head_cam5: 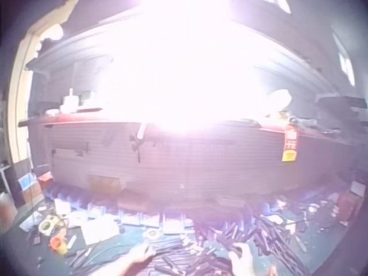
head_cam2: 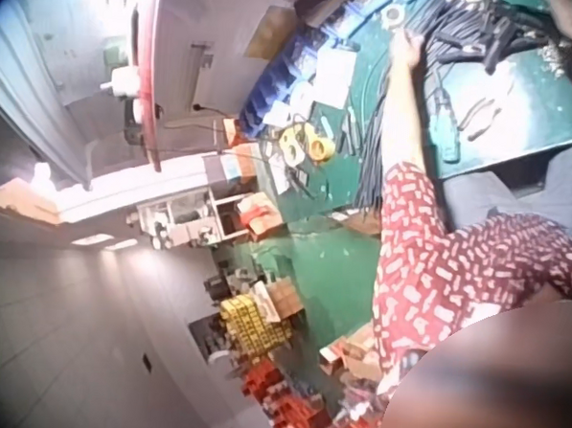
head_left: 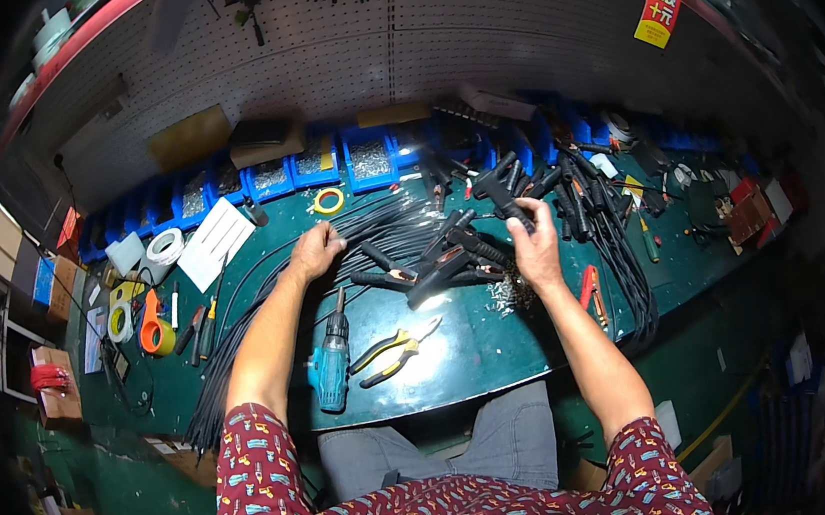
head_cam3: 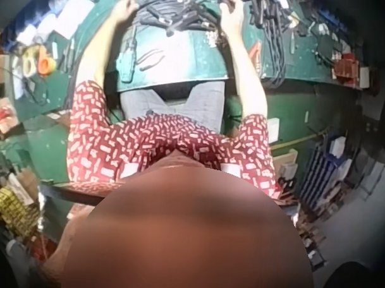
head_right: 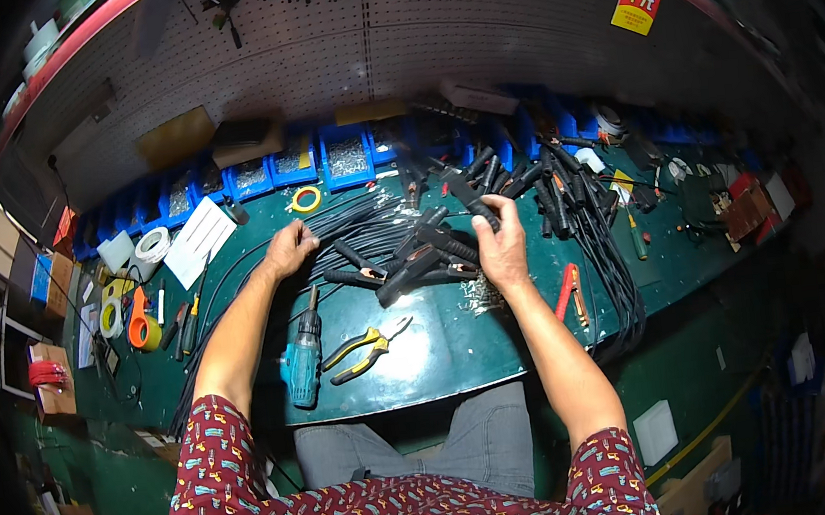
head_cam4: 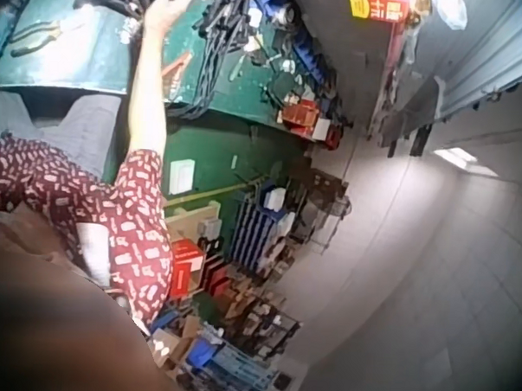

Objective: The person assembles black cables with alligator clips by inserting metal connectors, tightening them with a cordless drill, and sliding heat shrink tubing over the joint. The person repeats this process for multiple cables on a green workbench.

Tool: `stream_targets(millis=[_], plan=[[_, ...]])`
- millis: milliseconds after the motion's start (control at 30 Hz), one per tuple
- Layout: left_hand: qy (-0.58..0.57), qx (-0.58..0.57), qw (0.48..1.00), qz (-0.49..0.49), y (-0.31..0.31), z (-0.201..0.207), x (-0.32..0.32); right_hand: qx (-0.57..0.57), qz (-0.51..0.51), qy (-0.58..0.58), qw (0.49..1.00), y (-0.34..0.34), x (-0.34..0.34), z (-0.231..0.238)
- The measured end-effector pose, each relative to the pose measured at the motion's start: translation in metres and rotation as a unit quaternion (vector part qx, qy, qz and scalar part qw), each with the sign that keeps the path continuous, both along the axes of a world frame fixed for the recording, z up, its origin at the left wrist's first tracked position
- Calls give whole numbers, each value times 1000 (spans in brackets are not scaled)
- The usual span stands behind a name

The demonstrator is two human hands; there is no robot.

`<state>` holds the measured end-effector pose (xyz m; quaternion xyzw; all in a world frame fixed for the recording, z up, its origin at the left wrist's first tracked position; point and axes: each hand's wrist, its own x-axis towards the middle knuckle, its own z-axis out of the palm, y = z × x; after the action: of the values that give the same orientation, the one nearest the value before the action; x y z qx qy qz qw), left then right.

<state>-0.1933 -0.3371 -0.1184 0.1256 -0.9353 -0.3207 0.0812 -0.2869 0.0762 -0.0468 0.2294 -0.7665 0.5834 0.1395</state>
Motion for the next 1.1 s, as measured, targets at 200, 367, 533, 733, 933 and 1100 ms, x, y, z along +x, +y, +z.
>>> stream_targets(millis=[200,367,533,733,933,1100], plan=[[119,-60,990,51,-33,98,34,-319,109,-294,894,13,83,26],[260,-47,964,43,-44,204,97,-321,192,-367,852,18,152,17],[76,190,979,6,83,210,153,-284,244,-395,839,9,202,15],[115,318,940,-39,242,95,202,-243,203,-376,871,-1,237,-1],[131,230,964,-2,287,80,217,-96,161,-340,921,-10,247,-1],[131,316,939,-36,283,58,220,-121,174,-364,907,-12,247,-6]])
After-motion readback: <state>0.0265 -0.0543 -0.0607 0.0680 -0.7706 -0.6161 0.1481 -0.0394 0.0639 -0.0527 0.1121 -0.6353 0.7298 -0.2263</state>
